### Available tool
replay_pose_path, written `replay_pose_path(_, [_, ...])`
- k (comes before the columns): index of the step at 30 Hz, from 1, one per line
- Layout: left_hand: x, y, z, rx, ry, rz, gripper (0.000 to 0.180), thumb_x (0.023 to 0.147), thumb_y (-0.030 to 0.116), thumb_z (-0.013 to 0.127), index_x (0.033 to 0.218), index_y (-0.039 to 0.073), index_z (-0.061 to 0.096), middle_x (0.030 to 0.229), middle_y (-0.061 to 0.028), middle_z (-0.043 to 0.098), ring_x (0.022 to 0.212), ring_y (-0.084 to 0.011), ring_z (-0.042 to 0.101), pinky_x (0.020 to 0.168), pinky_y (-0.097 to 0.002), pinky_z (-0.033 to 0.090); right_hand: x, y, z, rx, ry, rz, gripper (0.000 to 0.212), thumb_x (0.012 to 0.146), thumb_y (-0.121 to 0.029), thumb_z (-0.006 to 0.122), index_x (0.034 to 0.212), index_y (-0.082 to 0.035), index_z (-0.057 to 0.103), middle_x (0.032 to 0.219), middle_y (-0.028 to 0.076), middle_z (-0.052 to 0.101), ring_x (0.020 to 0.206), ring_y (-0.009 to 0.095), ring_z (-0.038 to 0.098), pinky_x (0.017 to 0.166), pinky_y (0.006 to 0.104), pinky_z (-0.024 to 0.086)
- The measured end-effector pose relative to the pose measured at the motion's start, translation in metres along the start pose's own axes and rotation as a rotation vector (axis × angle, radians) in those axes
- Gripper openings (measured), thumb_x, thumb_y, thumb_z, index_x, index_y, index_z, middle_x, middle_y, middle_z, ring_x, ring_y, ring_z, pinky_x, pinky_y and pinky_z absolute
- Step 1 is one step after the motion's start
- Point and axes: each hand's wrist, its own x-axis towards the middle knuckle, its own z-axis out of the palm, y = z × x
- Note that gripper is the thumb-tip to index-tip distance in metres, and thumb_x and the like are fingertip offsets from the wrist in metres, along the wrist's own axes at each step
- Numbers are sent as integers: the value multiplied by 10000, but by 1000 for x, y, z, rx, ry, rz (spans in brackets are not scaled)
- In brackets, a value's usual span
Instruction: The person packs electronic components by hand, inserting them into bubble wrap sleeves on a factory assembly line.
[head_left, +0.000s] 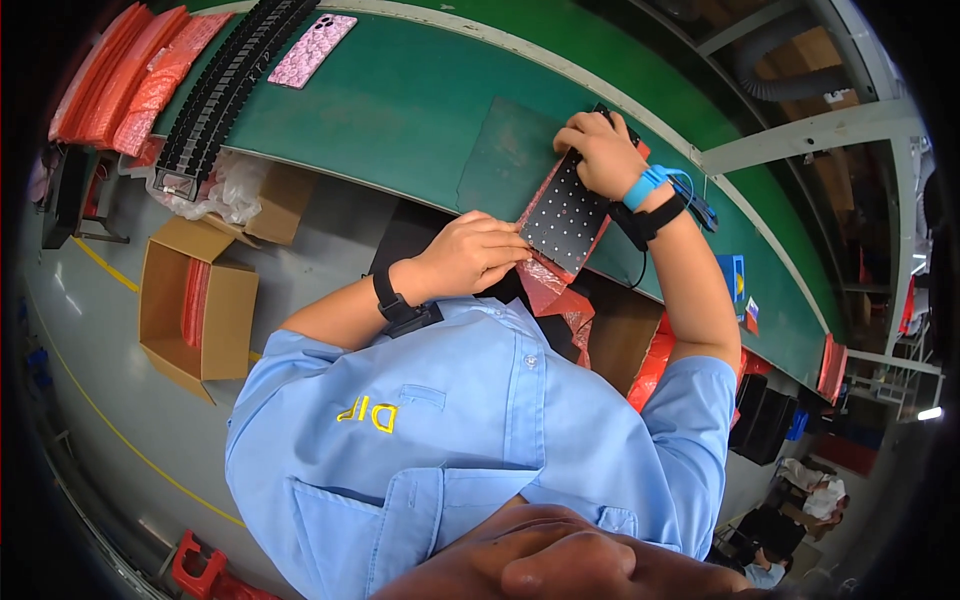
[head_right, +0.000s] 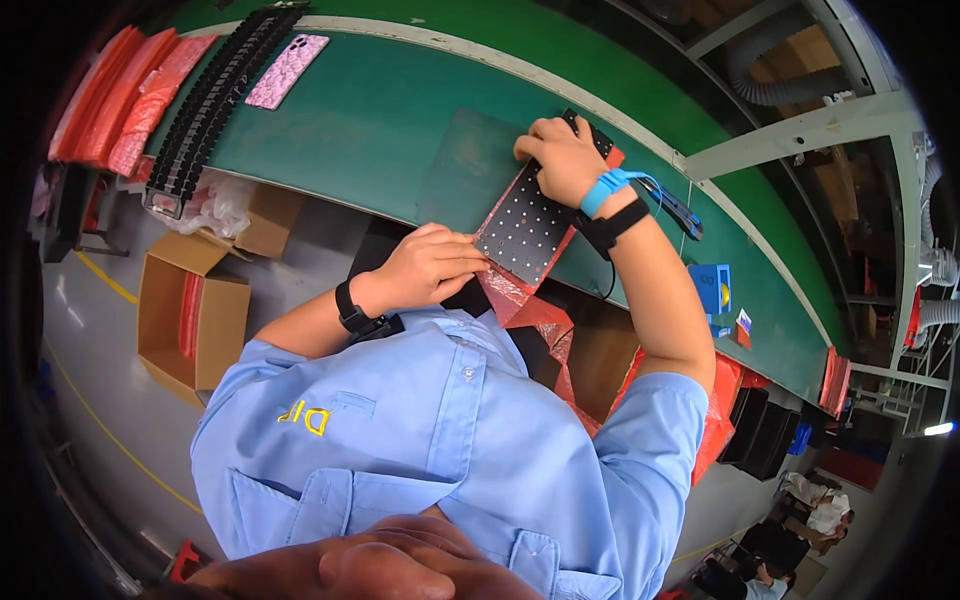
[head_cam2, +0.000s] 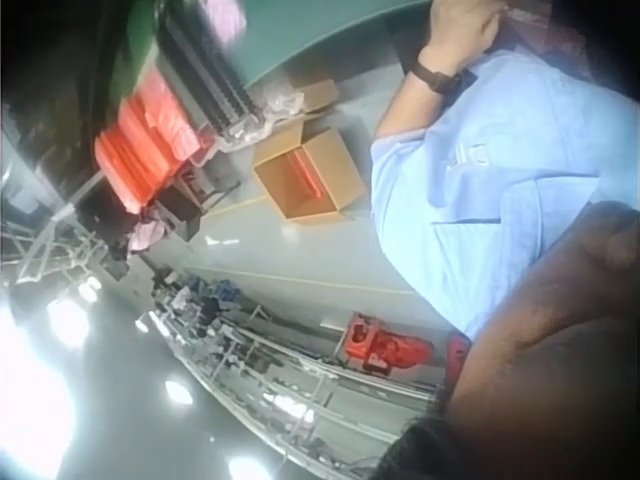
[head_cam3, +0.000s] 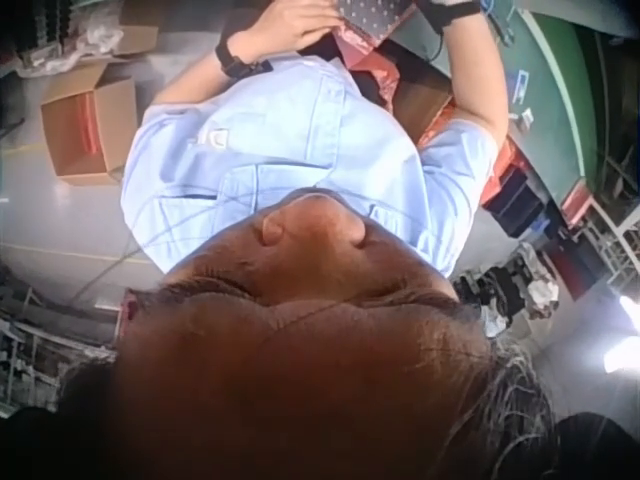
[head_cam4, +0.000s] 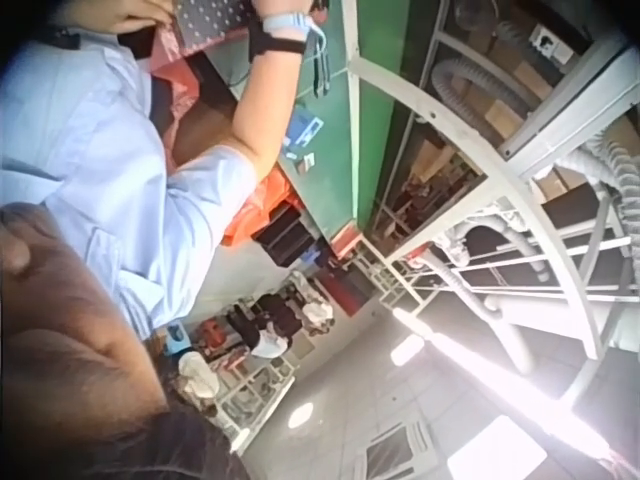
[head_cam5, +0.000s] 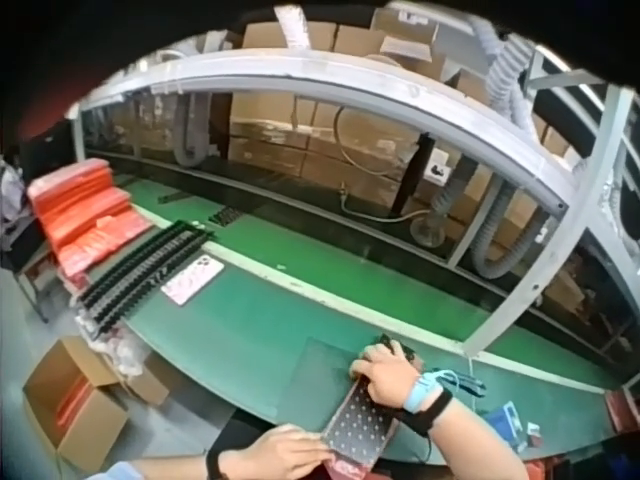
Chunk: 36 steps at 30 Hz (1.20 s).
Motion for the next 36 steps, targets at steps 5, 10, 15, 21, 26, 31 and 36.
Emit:
replay_pose_path(5, [-2,-5,2,0,25,18,191,755,94,698,942,111,731,1042,-15,706,985,-210,652,844,-356,485,-4,30,24,72,303,431,593,779,-305,734,1318,-128,559,1362,88,516,1283,313,441,1079,531,304])
replay_pose_path(10, [-5,-7,5,-15,25,-19,185,767,106,688,946,102,736,1052,-17,703,996,-207,651,887,-361,482,-4,63,46,206,120,606,802,732,-456,792,1363,-55,501,1360,154,522,1286,343,446,1060,512,353])
replay_pose_path(15, [-5,-10,5,-63,63,-1,151,742,71,698,888,81,735,1001,-36,713,903,-226,673,838,-351,512,-10,85,55,411,183,535,843,703,-401,835,1369,-22,485,1283,240,559,1209,371,516,1025,441,416])
replay_pose_path(21, [-4,-10,1,-151,92,-27,140,718,31,691,853,46,729,977,-57,710,817,-240,673,770,-348,553,-21,83,55,613,331,548,829,685,-256,867,1369,1,476,1191,223,604,1095,327,597,961,371,471])
replay_pose_path(26, [-3,-13,5,-169,88,-35,147,709,23,689,849,45,728,975,-57,710,802,-241,673,756,-347,559,-31,109,76,790,474,617,666,770,-164,807,1346,-10,511,1157,156,619,1033,232,615,936,337,482])
replay_pose_path(31, [-5,-18,3,-190,105,1,131,716,25,711,844,48,729,961,-66,709,785,-246,674,747,-341,560,-28,101,75,671,430,439,495,777,-121,774,1239,-44,615,1176,152,616,1078,266,603,953,343,471])
replay_pose_path(36, [-10,-19,0,-274,122,-77,188,713,94,779,885,44,724,941,-77,692,798,-242,672,730,-341,556,-26,95,69,592,445,331,441,790,-69,740,1218,-66,634,1185,130,615,1109,266,587,977,337,455])
